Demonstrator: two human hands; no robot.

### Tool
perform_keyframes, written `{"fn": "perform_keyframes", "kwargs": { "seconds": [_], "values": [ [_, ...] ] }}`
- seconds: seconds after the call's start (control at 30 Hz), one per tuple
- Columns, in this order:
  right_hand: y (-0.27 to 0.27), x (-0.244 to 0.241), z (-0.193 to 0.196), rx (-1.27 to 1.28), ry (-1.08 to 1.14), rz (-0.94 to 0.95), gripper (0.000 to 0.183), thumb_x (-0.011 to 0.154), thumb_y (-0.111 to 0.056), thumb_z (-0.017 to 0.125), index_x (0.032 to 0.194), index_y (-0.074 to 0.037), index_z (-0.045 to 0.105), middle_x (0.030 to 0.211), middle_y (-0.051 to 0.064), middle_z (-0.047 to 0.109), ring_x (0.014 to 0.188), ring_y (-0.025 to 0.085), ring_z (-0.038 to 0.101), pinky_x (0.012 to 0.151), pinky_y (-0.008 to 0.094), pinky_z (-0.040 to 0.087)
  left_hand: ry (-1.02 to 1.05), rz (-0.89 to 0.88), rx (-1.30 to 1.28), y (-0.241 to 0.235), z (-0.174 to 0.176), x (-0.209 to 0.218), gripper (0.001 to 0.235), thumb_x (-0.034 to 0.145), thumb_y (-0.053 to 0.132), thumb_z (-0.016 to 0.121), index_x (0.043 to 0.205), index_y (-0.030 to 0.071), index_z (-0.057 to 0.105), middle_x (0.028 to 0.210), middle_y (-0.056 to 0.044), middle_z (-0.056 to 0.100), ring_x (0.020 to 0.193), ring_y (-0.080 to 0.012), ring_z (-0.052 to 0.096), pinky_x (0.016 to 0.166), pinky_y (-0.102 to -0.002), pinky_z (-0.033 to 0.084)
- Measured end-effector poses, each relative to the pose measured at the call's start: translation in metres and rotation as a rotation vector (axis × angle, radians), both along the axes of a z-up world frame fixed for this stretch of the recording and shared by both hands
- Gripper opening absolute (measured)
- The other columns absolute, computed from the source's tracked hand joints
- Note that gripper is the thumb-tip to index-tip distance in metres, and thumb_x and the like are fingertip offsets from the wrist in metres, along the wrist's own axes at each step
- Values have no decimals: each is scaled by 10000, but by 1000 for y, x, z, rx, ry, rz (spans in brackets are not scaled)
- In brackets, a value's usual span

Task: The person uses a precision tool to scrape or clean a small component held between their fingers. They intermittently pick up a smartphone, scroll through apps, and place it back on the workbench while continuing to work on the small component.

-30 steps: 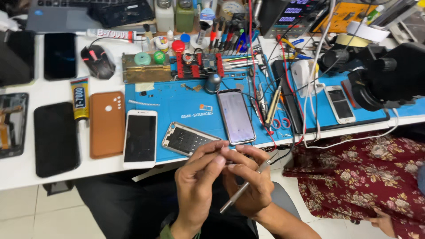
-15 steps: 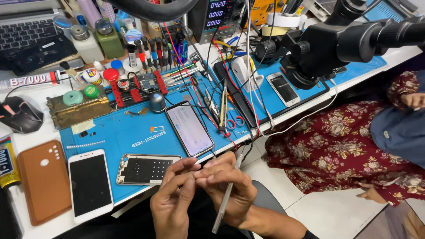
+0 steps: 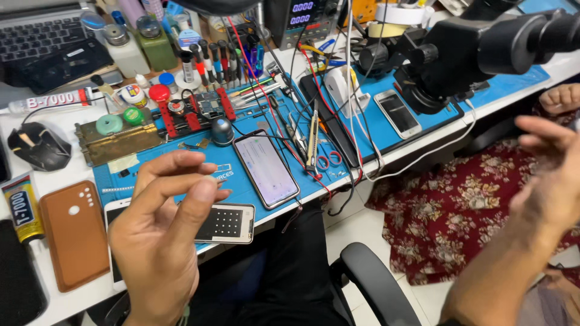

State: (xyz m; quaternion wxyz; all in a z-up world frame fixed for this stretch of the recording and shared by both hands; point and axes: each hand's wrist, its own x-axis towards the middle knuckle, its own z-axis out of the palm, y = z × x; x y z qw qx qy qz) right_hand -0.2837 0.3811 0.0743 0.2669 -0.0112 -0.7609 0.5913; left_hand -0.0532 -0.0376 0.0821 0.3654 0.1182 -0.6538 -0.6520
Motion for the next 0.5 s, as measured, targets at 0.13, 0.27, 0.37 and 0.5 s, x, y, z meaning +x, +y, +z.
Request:
{"fn": "perform_keyframes", "kwargs": {
  "seconds": [0.13,0.27,0.37,0.5],
  "values": [
    [-36,72,-34,182,265,182,263,1340,-161,378,1330,-59,620,1080,124,682,952,194,665,986,274,533,-16,-21,24,26,-15,-5,35,976,92,798,1004,72,801,1260,-141,701,1152,-237,710,1058,-342,605],
    [-134,131,-32,158,440,608,240,1028,-133,748,1231,-89,630,1077,196,771,984,289,807,922,306,665,31,-89,-43,66,-11,-1,69,982,136,807,1026,98,844,1248,-118,710,1213,-258,753,1137,-379,626],
    [-176,133,-30,112,499,958,413,948,51,772,1305,17,569,1168,299,764,1117,385,833,992,420,752,15,5,-192,67,-11,6,70,1002,171,784,1035,135,834,1242,-96,714,1279,-294,706,1181,-435,575],
    [-198,143,-45,38,442,935,414,929,60,789,1286,-1,588,1066,275,763,1023,337,829,964,406,728,8,69,-192,66,-17,14,62,994,171,793,1006,131,839,1242,-81,698,1299,-310,673,1197,-471,559]
  ]
}}
